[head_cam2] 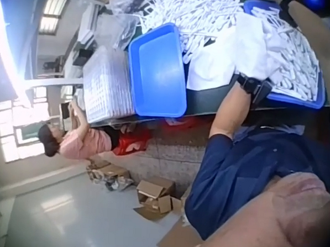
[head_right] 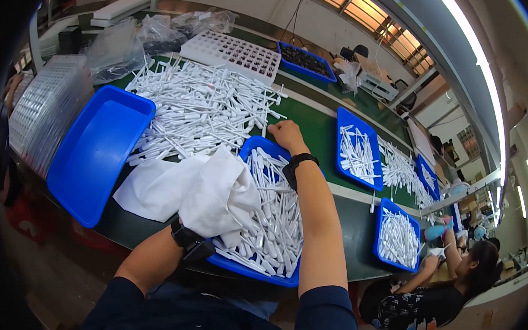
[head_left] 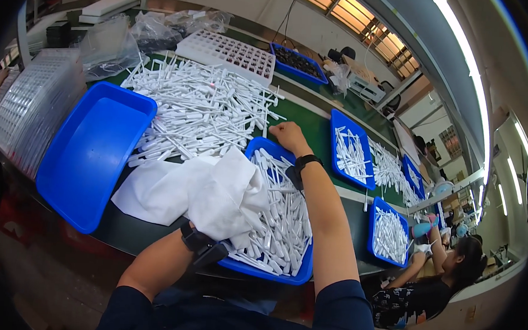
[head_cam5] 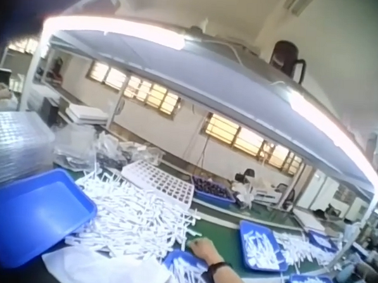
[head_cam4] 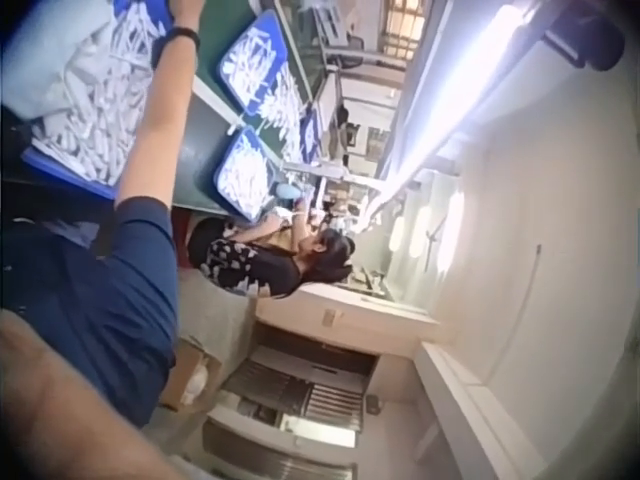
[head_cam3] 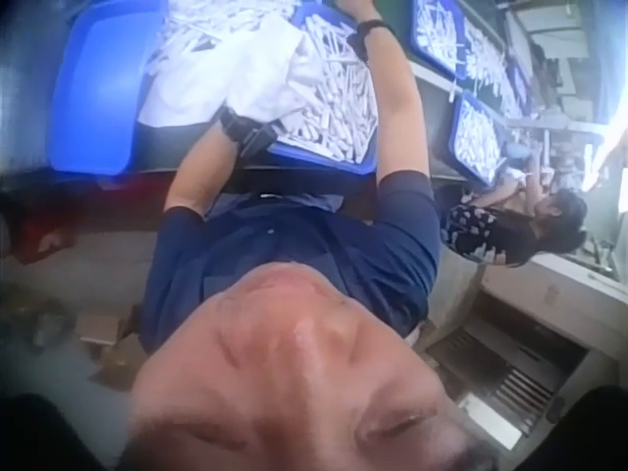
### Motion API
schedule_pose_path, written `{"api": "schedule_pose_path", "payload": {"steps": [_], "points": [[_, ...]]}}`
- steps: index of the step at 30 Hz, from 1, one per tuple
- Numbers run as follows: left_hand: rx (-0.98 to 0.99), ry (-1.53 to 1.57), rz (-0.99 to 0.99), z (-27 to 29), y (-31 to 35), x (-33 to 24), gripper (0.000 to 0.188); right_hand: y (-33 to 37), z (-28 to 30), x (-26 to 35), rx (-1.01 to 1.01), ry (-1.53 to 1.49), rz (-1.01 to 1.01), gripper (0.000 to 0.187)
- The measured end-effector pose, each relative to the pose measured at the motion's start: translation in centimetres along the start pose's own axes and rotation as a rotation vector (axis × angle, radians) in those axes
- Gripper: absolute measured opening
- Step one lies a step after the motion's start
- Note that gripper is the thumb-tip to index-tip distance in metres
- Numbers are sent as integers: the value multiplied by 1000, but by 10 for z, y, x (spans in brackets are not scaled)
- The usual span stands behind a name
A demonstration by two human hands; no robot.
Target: The person picks up a plastic swab from a blue tray, wipes it with a cloth, and places it back into the tray, repeating this process for several swabs.
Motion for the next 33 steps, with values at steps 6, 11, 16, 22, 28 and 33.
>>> {"api": "schedule_pose_path", "payload": {"steps": [6, 11, 16, 22, 28, 33], "points": [[-6, -32, -32, -3, 4, -6, 46, -16, -36, 12, 184, 476, 84, 27], [1, -14, 3, -8, 8, -1, 46, 3, -15, 10, 62, 416, 223, 25], [-62, 148, 80, -9, 15, 9, 46, 101, 40, 41, 225, -480, -15, 22], [13, -42, 23, -4, 8, -8, 45, 193, 79, 39, 298, -778, -39, 17], [46, -69, 10, -15, 4, -13, 46, 212, 83, 13, 328, -1023, -78, 18], [58, -142, -69, -16, -8, -30, 46, 211, 92, -6, 222, -1150, -30, 17]]}}
Point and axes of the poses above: each hand's wrist, its own y-axis away from the middle knuckle, its own z-axis out of the back of the hand, x = y × z, the point moved 9 cm from there along -y, towards the middle knuckle, and after that the axes turned 9 degrees about -z, right-handed, at the moved point
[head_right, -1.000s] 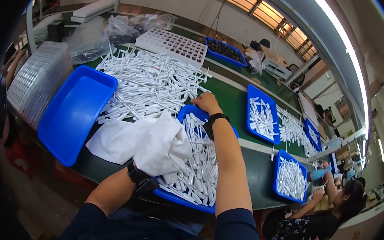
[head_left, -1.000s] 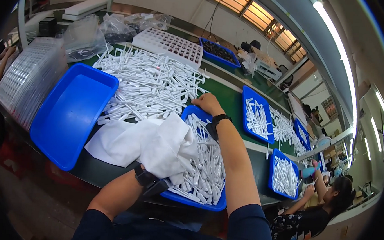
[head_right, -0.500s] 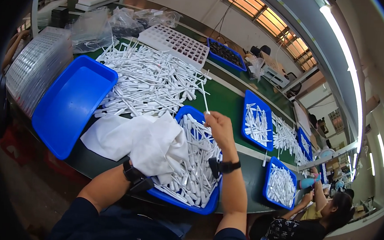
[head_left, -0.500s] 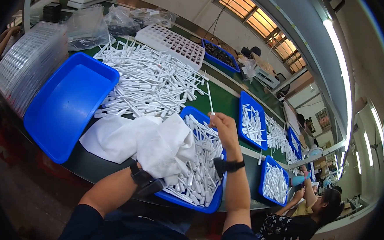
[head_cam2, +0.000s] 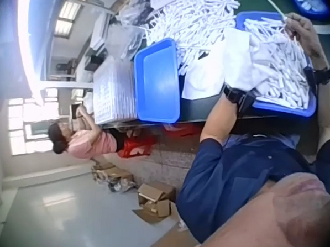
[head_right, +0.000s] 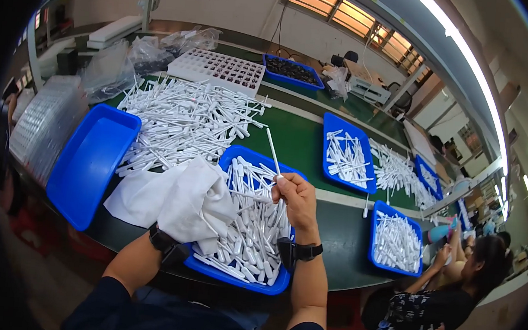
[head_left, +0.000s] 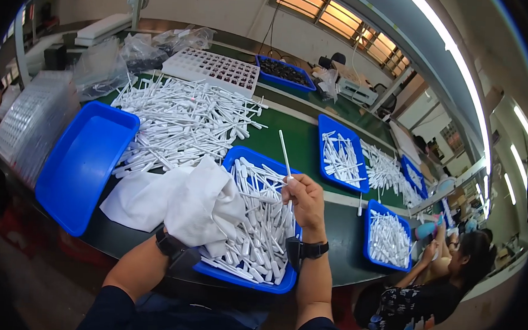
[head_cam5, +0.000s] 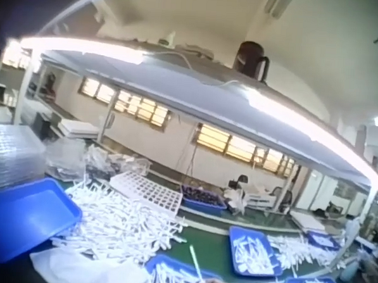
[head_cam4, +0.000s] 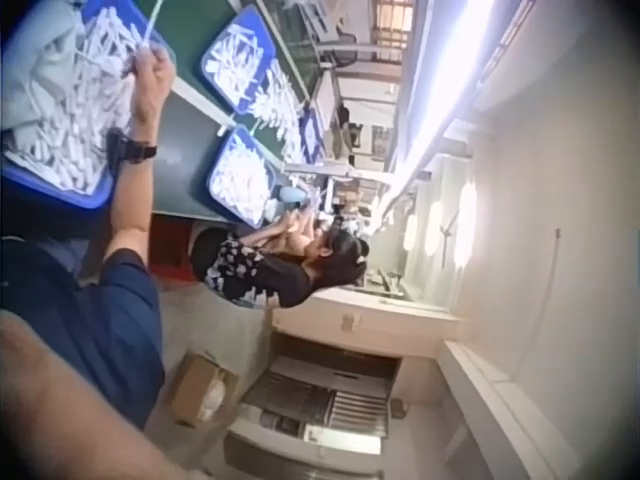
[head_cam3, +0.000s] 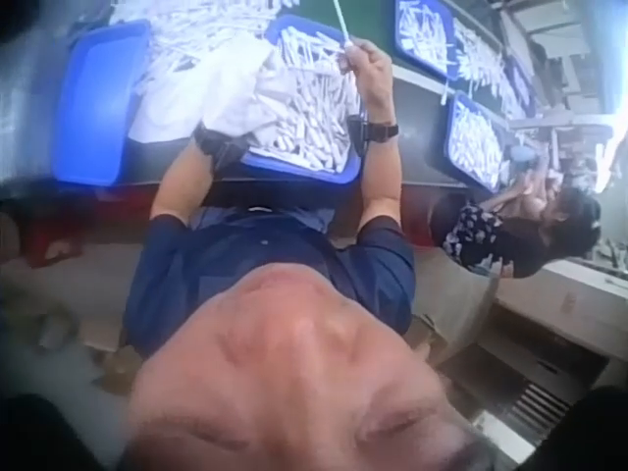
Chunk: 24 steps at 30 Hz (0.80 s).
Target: The person picks up a plastic swab from a blue tray, wipes it with a cloth, and places it back into the tray, repeating this process for several swabs.
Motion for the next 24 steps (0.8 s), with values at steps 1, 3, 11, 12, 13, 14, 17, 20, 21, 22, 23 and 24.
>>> {"api": "schedule_pose_path", "payload": {"steps": [1, 3, 11, 12, 13, 14, 17, 20, 21, 22, 23, 24], "points": [[3, 0, -3, 0, 0, -1, 45, 2, 7, 1, -1, 20, 33, 18], [8, 11, -8, -2, -2, -3, 43, 6, 13, 1, -19, 29, 66, 18], [41, 44, 14, -17, -8, -7, 40, 4, -5, -18, 70, -161, -113, 19], [39, 34, 19, -18, -7, -4, 41, 4, -5, -18, 80, -168, -121, 19], [37, 24, 25, -20, -7, -3, 42, 3, -5, -19, 92, -174, -129, 18], [33, 13, 32, -20, -6, -1, 42, 4, -6, -21, 104, -179, -137, 18], [60, 80, 83, -22, -5, 1, 41, 5, -9, -24, 100, -119, -135, 17], [78, 178, 160, -26, -5, 1, 40, 9, -9, -21, 96, -30, -93, 17], [80, 207, 187, -26, -4, 1, 39, 10, -8, -15, 90, 26, -47, 17], [80, 237, 214, -25, -3, 2, 39, 11, -11, -10, 85, 81, 0, 17], [79, 266, 241, -25, -1, 3, 39, 12, -15, -10, 97, 83, -5, 17], [77, 295, 268, -25, 1, 4, 38, 13, -20, -13, 109, 112, -32, 17]]}}
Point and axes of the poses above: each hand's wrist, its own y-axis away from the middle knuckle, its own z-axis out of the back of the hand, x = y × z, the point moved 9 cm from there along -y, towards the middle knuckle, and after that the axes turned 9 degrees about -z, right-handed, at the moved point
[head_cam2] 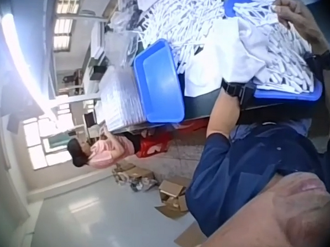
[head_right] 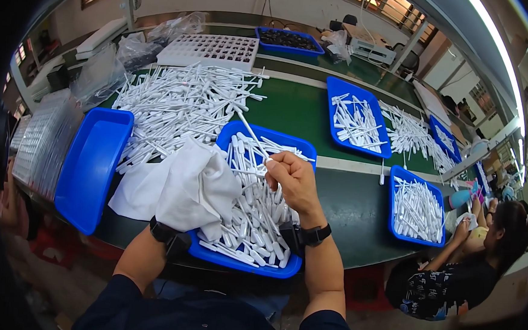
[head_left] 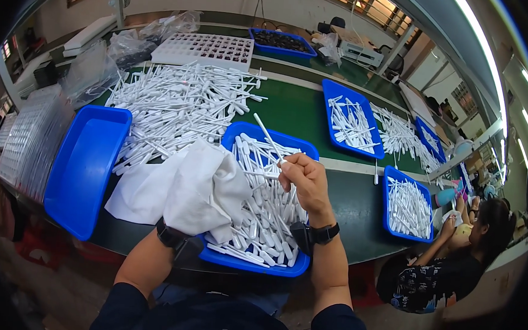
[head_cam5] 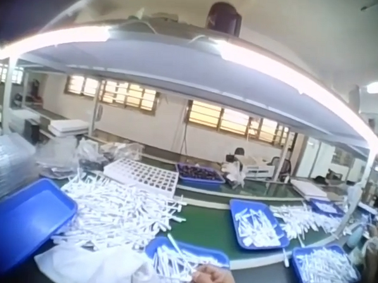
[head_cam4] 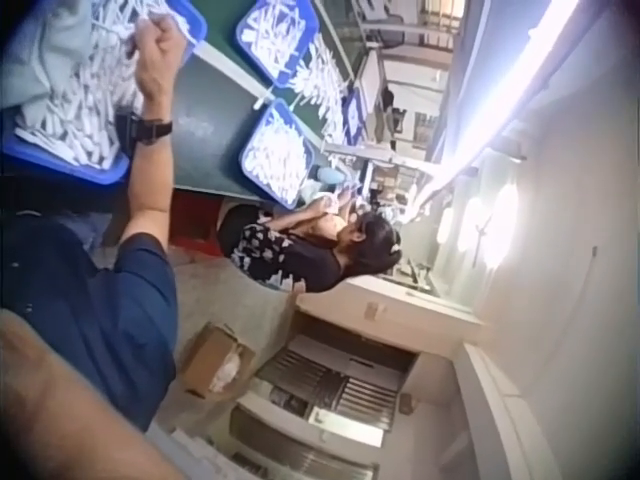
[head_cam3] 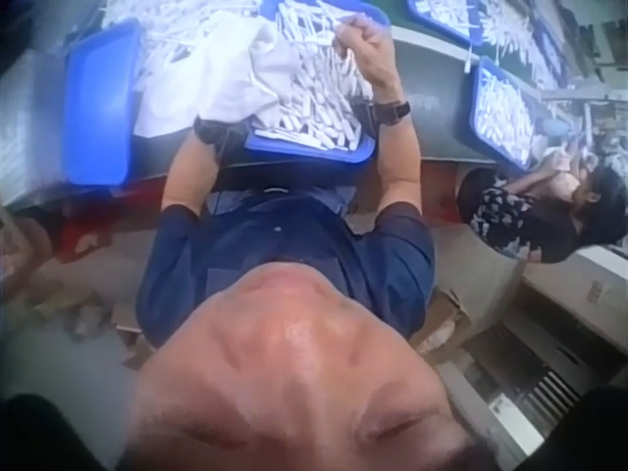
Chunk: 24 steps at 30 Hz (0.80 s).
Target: The person picks up a plastic swab from a blue tray, wipes it with a cloth, and places it back into the tray, repeating this process for several swabs.
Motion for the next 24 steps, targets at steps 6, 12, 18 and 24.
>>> {"api": "schedule_pose_path", "payload": {"steps": [6, 12, 18, 24], "points": [[-68, 482, 257, -8, 20, 54, 35, 8, -43, -3, 177, 125, -150, 18], [-140, -193, -229, 4, 25, 35, 63, 11, -75, -10, 237, 325, -164, 21], [-98, -456, -218, -5, 24, 36, 51, 12, -97, 4, 73, 501, -98, 26], [-127, -306, -205, 14, 14, 9, 49, 19, -107, -1, 57, 680, -64, 29]]}}
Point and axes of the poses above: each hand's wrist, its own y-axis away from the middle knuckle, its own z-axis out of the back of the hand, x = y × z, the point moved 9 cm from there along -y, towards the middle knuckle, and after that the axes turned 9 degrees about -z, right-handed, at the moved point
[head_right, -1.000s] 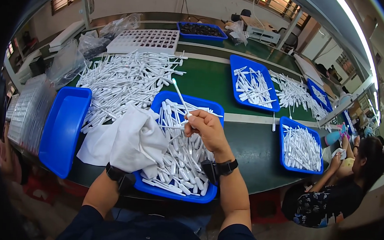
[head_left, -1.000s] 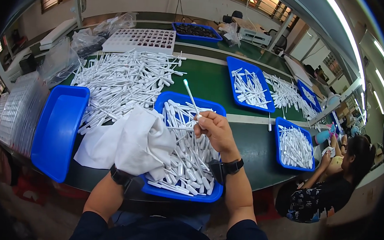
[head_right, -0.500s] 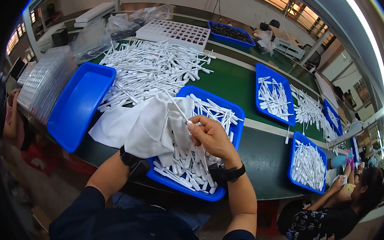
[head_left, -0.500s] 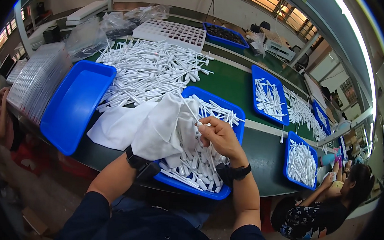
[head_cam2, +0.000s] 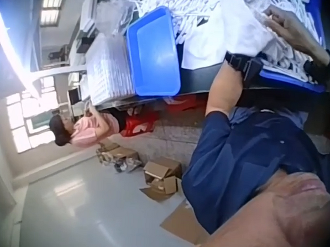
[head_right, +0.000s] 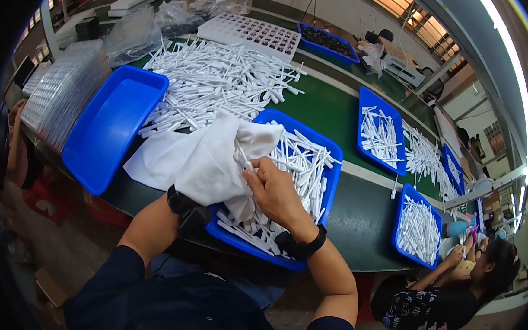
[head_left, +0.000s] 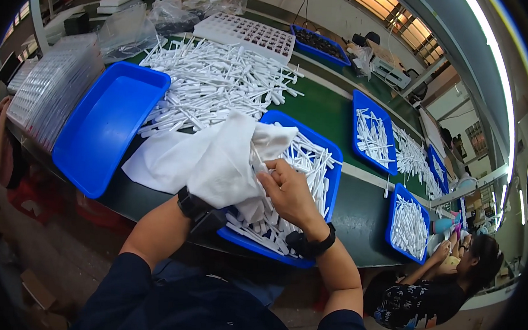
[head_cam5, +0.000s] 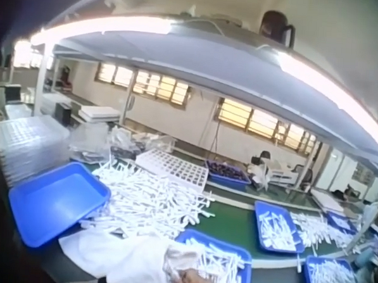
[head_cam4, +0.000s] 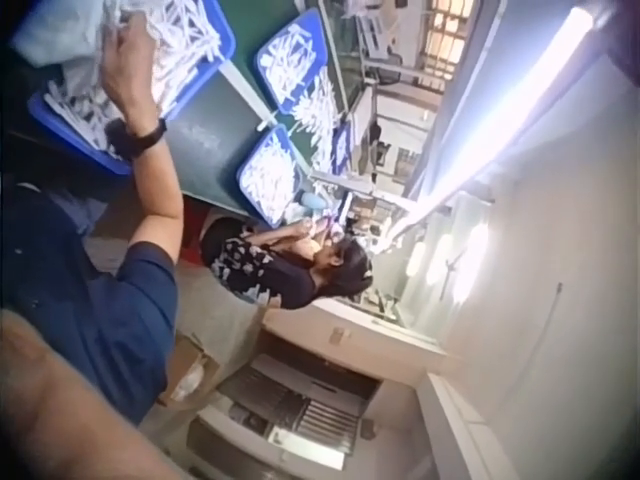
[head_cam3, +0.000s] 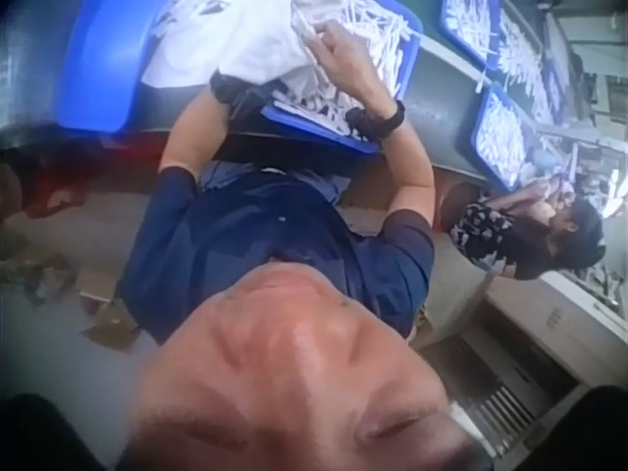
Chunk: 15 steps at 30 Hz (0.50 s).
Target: The person picks up a plastic swab from a blue tray, wipes it with a cloth, and places it back into the tray, repeating this process for several swabs.
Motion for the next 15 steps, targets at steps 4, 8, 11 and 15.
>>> {"api": "schedule_pose_path", "payload": {"steps": [4, 8, 11, 15], "points": [[56, 15, -16, -6, 1, -2, 44, 5, 1, 8, -12, -7, 53, 30], [98, -40, -28, -10, 0, -7, 40, -2, 27, 2, 21, -20, -6, 30], [188, -146, -65, -14, -7, -21, 35, -2, 56, -7, -152, -49, -110, 29], [282, -258, -110, -21, -8, -26, 31, -10, 53, -2, -93, -366, 82, 28]]}}
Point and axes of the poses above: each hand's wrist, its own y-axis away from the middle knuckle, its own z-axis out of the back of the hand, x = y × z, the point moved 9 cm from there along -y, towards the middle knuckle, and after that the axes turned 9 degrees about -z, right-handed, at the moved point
